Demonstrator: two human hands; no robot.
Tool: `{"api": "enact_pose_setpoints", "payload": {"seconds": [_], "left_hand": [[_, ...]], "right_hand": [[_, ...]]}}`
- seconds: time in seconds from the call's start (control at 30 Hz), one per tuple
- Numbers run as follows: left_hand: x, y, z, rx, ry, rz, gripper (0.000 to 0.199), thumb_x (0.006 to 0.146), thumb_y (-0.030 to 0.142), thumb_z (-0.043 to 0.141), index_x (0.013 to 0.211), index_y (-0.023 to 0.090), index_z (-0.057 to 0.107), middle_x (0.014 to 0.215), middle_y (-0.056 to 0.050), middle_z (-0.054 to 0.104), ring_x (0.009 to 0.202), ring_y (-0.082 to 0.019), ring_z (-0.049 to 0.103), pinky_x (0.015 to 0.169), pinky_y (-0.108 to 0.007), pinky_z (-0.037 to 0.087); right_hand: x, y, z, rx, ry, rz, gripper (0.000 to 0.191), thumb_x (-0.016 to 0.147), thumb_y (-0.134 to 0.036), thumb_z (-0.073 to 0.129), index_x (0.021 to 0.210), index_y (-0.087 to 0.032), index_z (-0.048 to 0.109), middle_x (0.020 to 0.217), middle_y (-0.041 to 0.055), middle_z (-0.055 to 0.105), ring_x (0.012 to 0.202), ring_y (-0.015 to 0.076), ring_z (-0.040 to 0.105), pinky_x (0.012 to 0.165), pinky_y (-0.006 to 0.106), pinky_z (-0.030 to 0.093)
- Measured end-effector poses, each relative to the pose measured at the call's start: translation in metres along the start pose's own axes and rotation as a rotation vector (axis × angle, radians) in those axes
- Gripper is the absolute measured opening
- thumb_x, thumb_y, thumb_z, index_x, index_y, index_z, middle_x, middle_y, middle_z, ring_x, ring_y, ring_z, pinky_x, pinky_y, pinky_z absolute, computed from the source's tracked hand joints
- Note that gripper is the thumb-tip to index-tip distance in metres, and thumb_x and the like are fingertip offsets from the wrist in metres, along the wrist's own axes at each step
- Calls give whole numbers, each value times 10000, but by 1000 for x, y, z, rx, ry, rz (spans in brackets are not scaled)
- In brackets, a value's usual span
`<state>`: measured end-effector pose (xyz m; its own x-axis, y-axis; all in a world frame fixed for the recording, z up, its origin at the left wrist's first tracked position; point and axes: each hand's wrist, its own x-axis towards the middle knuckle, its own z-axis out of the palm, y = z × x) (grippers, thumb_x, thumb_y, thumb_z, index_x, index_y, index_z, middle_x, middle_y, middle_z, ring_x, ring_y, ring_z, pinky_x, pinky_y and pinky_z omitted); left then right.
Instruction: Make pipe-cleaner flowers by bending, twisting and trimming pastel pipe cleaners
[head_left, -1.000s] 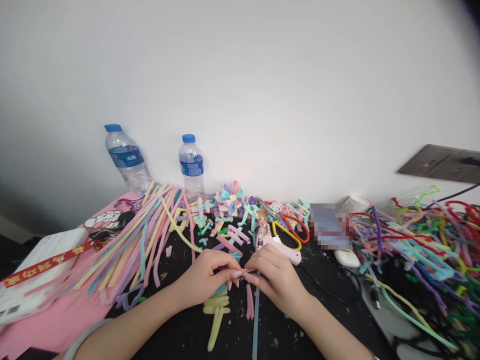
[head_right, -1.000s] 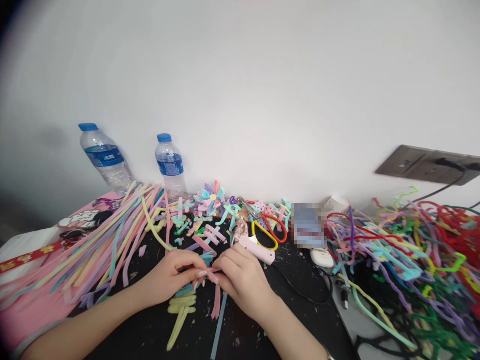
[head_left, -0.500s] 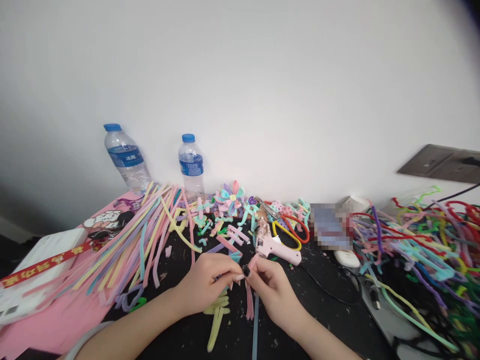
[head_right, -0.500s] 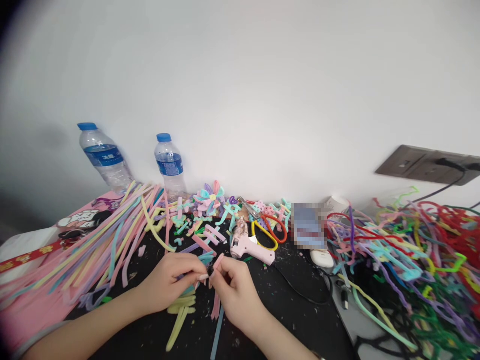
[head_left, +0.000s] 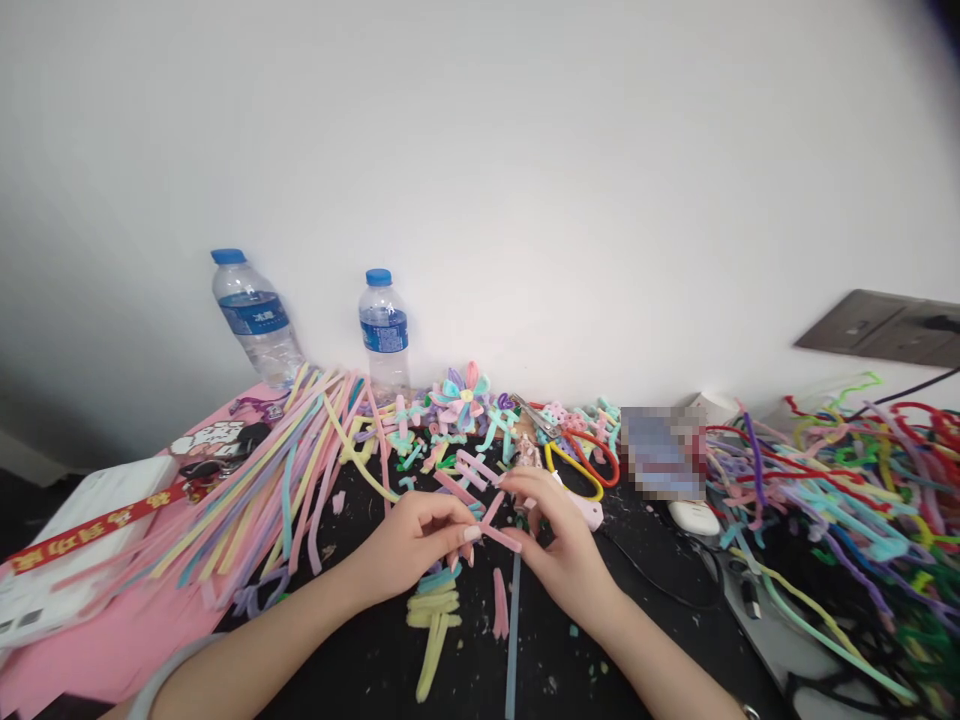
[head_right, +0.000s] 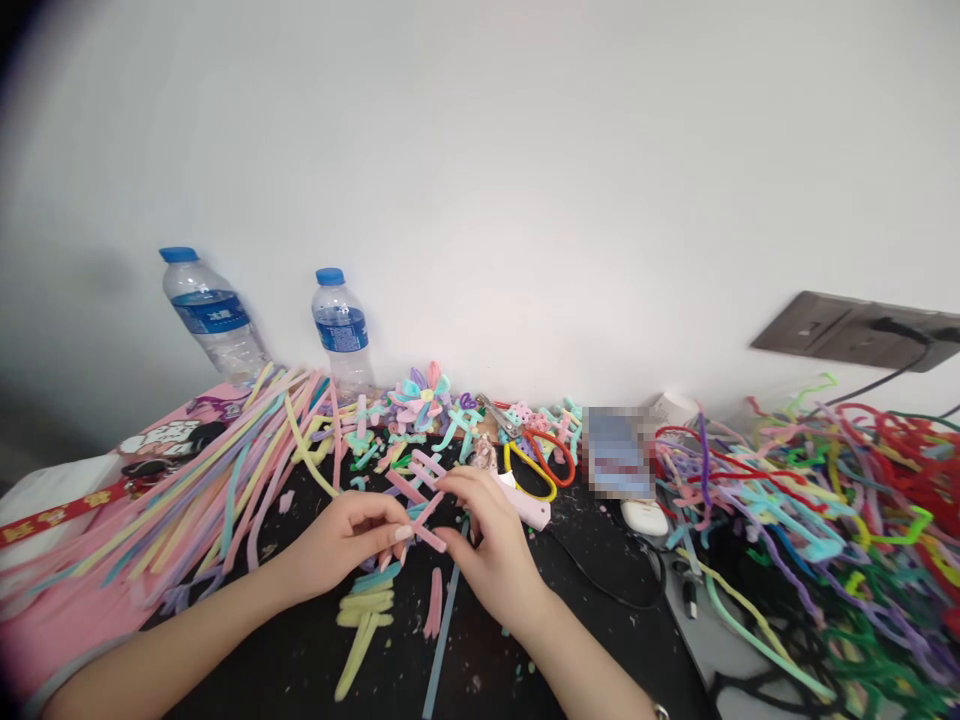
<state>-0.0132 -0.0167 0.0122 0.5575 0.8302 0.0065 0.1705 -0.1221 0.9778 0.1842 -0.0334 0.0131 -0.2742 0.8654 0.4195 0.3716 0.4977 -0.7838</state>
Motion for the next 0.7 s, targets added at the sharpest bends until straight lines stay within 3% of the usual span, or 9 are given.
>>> {"api": "enact_pose_setpoints", "payload": {"seconds": [0.07,0.13,0.27,0.4,0.5,0.7], "left_hand": [[0,-2,1,-64,-35,-25,209,824,284,535,725,118,616,620,-2,594,525,-94,511,518,-195,421],[-1,-3,3,-90,-58,-32,195,815,277,547,740,114,624,615,0,591,527,-93,506,529,-200,428],[-2,-3,6,-84,-96,-23,200,819,272,538,749,110,634,608,-5,587,537,-102,511,542,-209,438],[-3,-2,7,10,-82,16,200,826,235,514,719,117,634,627,-6,584,535,-102,529,524,-194,426],[-4,0,7,151,-41,91,192,811,174,507,669,129,628,621,-3,585,539,-103,538,523,-184,416],[-3,3,8,340,48,235,193,812,151,529,655,159,641,594,11,594,588,-112,547,603,-198,414]], "right_hand": [[1,-2,-4,-114,-103,-155,227,827,-200,556,1052,-230,570,1046,72,583,938,202,524,759,325,439],[1,-3,-5,-153,-173,-224,156,851,-206,539,998,-222,589,957,56,619,902,193,531,798,338,421],[-2,-4,-3,-192,-215,-236,92,877,-224,507,897,-204,595,845,43,619,806,178,506,736,319,409],[-5,-4,0,-189,-231,-213,175,905,-230,433,803,-189,569,752,41,576,733,171,475,680,308,389],[-7,-8,5,-125,-223,-120,234,902,-226,410,707,-183,532,678,23,523,669,157,448,615,283,361],[-6,-11,14,223,-198,250,313,882,-341,448,626,-167,494,591,-27,429,554,109,364,512,229,295]]}}
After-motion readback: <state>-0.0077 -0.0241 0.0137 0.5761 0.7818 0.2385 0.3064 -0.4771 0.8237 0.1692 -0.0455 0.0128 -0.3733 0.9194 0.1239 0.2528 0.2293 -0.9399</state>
